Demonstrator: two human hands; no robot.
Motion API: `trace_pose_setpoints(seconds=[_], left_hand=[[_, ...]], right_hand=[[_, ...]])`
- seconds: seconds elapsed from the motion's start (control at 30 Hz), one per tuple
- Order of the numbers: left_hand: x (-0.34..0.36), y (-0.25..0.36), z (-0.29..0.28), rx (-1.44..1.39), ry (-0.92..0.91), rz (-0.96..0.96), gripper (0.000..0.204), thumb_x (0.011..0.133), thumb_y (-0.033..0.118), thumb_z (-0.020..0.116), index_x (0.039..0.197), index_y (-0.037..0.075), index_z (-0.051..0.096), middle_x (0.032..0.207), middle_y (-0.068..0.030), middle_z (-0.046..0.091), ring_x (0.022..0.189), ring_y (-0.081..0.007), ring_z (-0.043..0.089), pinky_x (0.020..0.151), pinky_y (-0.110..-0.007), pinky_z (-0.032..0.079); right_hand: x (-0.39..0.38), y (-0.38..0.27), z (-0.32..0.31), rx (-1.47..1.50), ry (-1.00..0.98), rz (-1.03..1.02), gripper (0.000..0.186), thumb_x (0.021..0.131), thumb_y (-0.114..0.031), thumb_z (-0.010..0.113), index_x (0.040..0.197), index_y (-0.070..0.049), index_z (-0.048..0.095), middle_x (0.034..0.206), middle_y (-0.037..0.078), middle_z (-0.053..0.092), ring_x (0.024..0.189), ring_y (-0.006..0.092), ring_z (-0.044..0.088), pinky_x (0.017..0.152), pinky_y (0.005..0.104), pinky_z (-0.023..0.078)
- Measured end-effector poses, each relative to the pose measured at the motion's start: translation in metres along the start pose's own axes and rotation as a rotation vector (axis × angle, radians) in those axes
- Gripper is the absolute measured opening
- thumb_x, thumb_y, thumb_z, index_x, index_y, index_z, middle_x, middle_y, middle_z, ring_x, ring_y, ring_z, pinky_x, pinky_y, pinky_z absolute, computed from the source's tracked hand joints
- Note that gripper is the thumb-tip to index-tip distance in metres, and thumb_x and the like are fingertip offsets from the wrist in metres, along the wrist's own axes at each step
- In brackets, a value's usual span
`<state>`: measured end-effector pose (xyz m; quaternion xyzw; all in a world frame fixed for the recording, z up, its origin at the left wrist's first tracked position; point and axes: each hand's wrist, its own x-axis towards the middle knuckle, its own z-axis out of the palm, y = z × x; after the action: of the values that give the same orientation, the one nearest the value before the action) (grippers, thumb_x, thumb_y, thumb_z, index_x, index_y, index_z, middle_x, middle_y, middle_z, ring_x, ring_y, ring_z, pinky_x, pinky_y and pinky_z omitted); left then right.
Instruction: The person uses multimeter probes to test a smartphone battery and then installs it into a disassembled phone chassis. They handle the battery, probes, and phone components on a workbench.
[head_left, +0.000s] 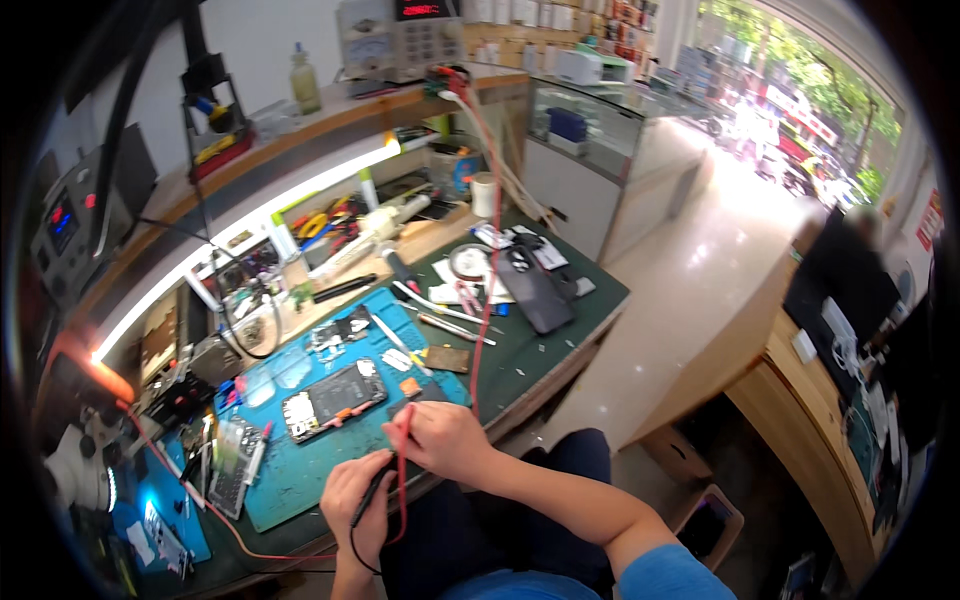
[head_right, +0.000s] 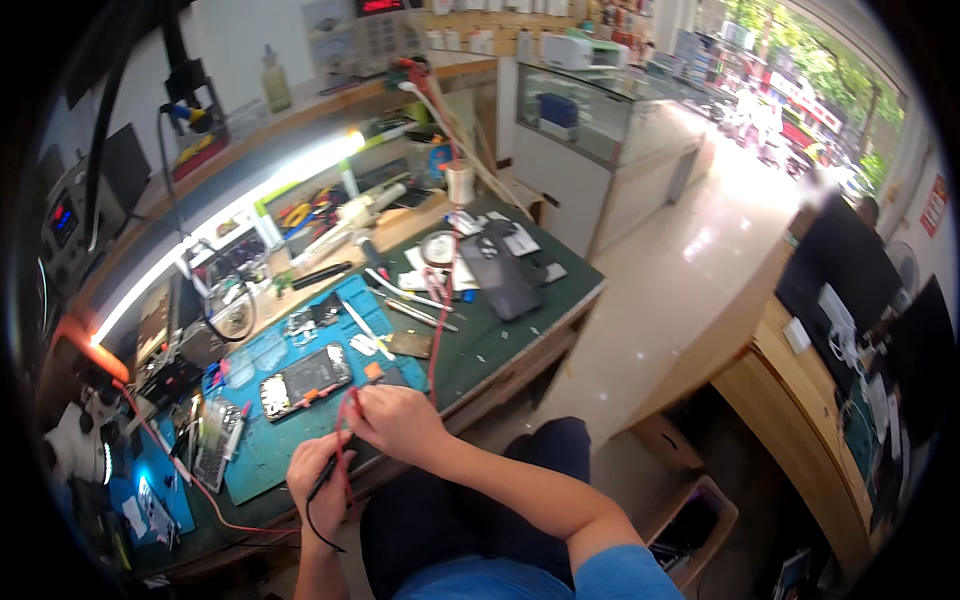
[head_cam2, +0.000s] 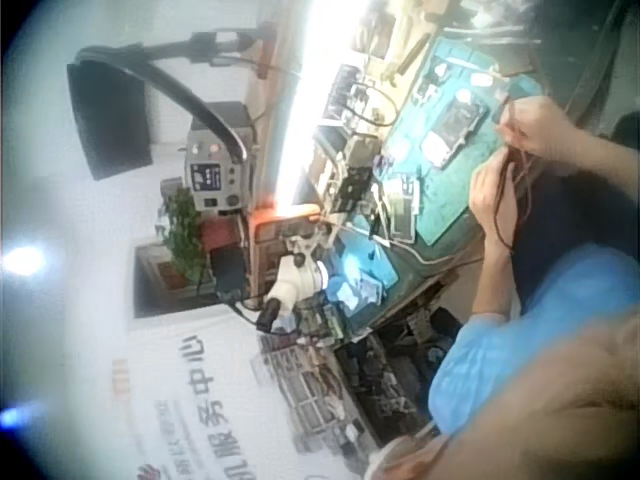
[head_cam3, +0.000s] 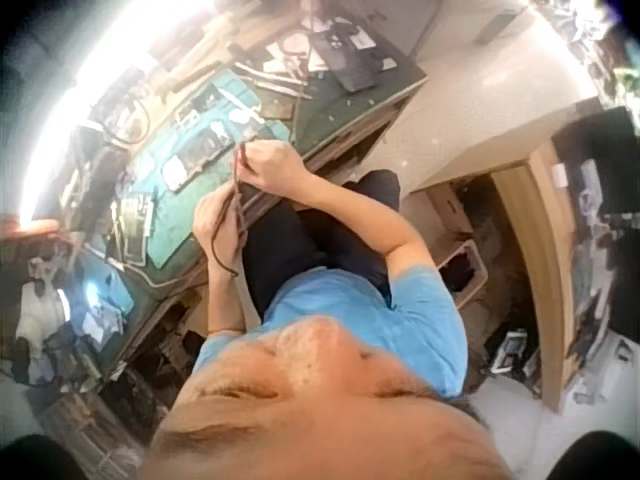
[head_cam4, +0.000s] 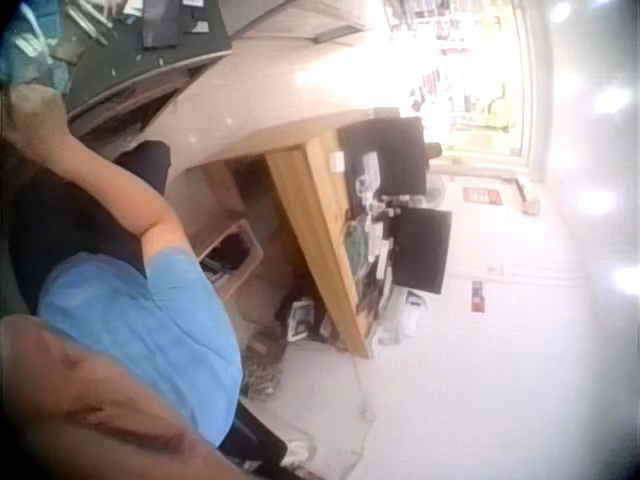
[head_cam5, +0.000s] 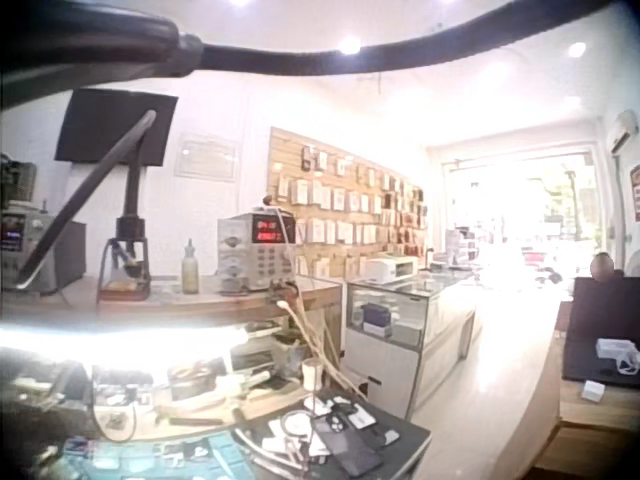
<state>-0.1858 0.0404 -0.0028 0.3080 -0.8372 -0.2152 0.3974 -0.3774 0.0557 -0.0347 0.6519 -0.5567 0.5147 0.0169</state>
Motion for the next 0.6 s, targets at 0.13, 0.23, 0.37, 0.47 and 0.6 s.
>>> trace_pose_setpoints(seconds=[0.13, 0.23, 0.37, 0.47, 0.6], left_hand=[[0.0014, 0.0005, -0.0001, 0.019, 0.016, 0.007, 0.024, 0.082, 0.000, 0.081, 0.105, 0.003, 0.078, 0.106, -0.0122, 0.080, 0.098, -0.0306, 0.074, 0.087, -0.039, 0.058], [0.0004, -0.0023, -0.0013, 0.025, 0.017, 0.019, 0.023, 0.082, 0.000, 0.081, 0.105, 0.003, 0.078, 0.106, -0.0115, 0.080, 0.097, -0.0298, 0.074, 0.086, -0.038, 0.058], [0.0009, -0.0016, -0.0008, 0.018, 0.022, 0.021, 0.023, 0.083, 0.000, 0.081, 0.105, 0.003, 0.079, 0.106, -0.0105, 0.080, 0.096, -0.0295, 0.074, 0.085, -0.038, 0.058], [0.0006, -0.0014, -0.0008, 0.024, 0.022, 0.023, 0.023, 0.082, 0.000, 0.082, 0.105, 0.003, 0.079, 0.106, -0.0104, 0.080, 0.096, -0.0295, 0.074, 0.085, -0.038, 0.058], [0.0010, 0.0010, -0.0010, 0.029, 0.023, 0.019, 0.024, 0.082, 0.000, 0.082, 0.105, 0.003, 0.079, 0.106, -0.0103, 0.080, 0.096, -0.0292, 0.074, 0.085, -0.038, 0.058]], right_hand=[[0.0033, -0.0025, -0.0059, -0.021, -0.019, -0.028, 0.025, 0.095, -0.020, 0.078, 0.080, -0.007, 0.063, 0.071, 0.007, 0.064, 0.064, 0.0278, 0.066, 0.057, 0.0387, 0.052], [0.0035, -0.0015, -0.0023, -0.021, -0.015, -0.036, 0.025, 0.095, -0.020, 0.078, 0.079, -0.008, 0.064, 0.070, 0.006, 0.064, 0.062, 0.0273, 0.065, 0.056, 0.0382, 0.051], [0.0030, -0.0008, -0.0024, -0.021, -0.018, -0.036, 0.025, 0.093, -0.020, 0.080, 0.078, -0.008, 0.063, 0.070, 0.006, 0.065, 0.062, 0.0273, 0.066, 0.056, 0.0383, 0.051], [0.0038, -0.0003, -0.0033, -0.029, -0.014, -0.047, 0.026, 0.093, -0.019, 0.080, 0.078, -0.007, 0.063, 0.070, 0.006, 0.065, 0.062, 0.0274, 0.066, 0.056, 0.0382, 0.052], [0.0053, -0.0020, -0.0058, -0.029, -0.011, -0.056, 0.025, 0.093, -0.019, 0.080, 0.077, -0.007, 0.063, 0.070, 0.006, 0.065, 0.062, 0.0276, 0.067, 0.056, 0.0381, 0.052]])
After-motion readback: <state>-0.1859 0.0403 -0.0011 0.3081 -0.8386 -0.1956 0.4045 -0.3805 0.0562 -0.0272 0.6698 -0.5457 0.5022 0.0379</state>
